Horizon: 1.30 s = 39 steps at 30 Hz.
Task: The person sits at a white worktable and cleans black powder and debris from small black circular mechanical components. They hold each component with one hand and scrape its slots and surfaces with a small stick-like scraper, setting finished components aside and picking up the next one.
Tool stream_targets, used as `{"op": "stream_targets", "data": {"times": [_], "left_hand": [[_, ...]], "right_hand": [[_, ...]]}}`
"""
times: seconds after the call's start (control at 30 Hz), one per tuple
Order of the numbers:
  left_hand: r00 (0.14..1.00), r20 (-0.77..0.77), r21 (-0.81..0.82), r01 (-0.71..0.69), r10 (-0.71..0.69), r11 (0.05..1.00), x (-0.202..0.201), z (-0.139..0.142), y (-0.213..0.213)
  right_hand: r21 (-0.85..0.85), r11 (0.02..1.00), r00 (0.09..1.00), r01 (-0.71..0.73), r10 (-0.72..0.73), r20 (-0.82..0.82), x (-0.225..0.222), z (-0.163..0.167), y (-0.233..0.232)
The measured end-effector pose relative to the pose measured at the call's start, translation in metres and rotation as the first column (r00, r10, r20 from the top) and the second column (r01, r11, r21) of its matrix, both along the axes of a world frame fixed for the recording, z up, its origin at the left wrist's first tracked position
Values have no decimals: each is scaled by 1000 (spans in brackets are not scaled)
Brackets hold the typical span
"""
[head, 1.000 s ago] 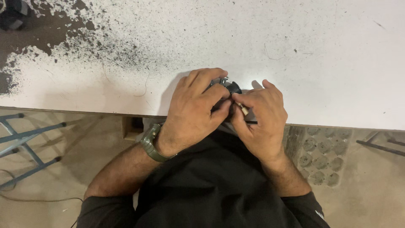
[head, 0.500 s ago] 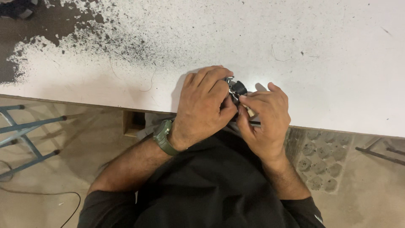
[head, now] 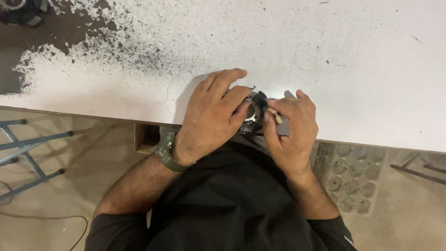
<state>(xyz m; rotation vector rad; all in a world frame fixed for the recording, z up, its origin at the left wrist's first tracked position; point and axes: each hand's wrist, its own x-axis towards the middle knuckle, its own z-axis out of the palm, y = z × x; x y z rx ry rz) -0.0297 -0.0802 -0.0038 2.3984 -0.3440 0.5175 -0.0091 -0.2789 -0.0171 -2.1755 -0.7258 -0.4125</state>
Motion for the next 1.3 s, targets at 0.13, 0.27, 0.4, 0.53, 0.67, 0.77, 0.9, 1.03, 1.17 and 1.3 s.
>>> {"op": "stream_targets", "data": {"times": [0.13, 0.27, 0.4, 0.53, 0.67, 0.77, 0.9, 1.03, 1.17, 1.3], "left_hand": [[999, 25, 46, 40, -41, 998, 2, 7, 7], [993, 20, 130, 110, -113, 985, 1, 10, 8], [988, -47, 24, 147, -146, 989, 3, 8, 2], [996, -63, -49, 57, -60, 997, 2, 4, 0], [995, -89, -64, 43, -49, 997, -1, 0, 0], [996, -76, -66, 43, -48, 997, -3, -3, 0], [999, -3, -9, 41, -41, 999, -4, -8, -1], [998, 61, 38, 28, -30, 999, -3, -13, -5], [997, 78, 40, 18, -21, 999, -3, -17, -7], [996, 82, 53, 12, -16, 999, -3, -21, -7]], "right_hand": [[-8, 1000, 1000, 22, -22, 4, 1, -5, 1], [-41, 999, 1000, 19, -19, 19, 2, -7, 0], [-2, 1000, 998, -5, 5, 64, 5, -11, 1], [24, 997, 988, -71, 67, 137, 3, -15, 0], [-12, 996, 985, -93, 94, 141, 4, -18, 1], [-23, 996, 984, -91, 93, 150, 5, -19, 2], [-13, 995, 983, -101, 101, 153, 7, -18, 2], [-1, 986, 973, -164, 162, 167, 7, -15, 3], [-3, 988, 973, -152, 151, 173, 7, -14, 6], [29, 987, 971, -158, 149, 186, 7, -14, 5]]}}
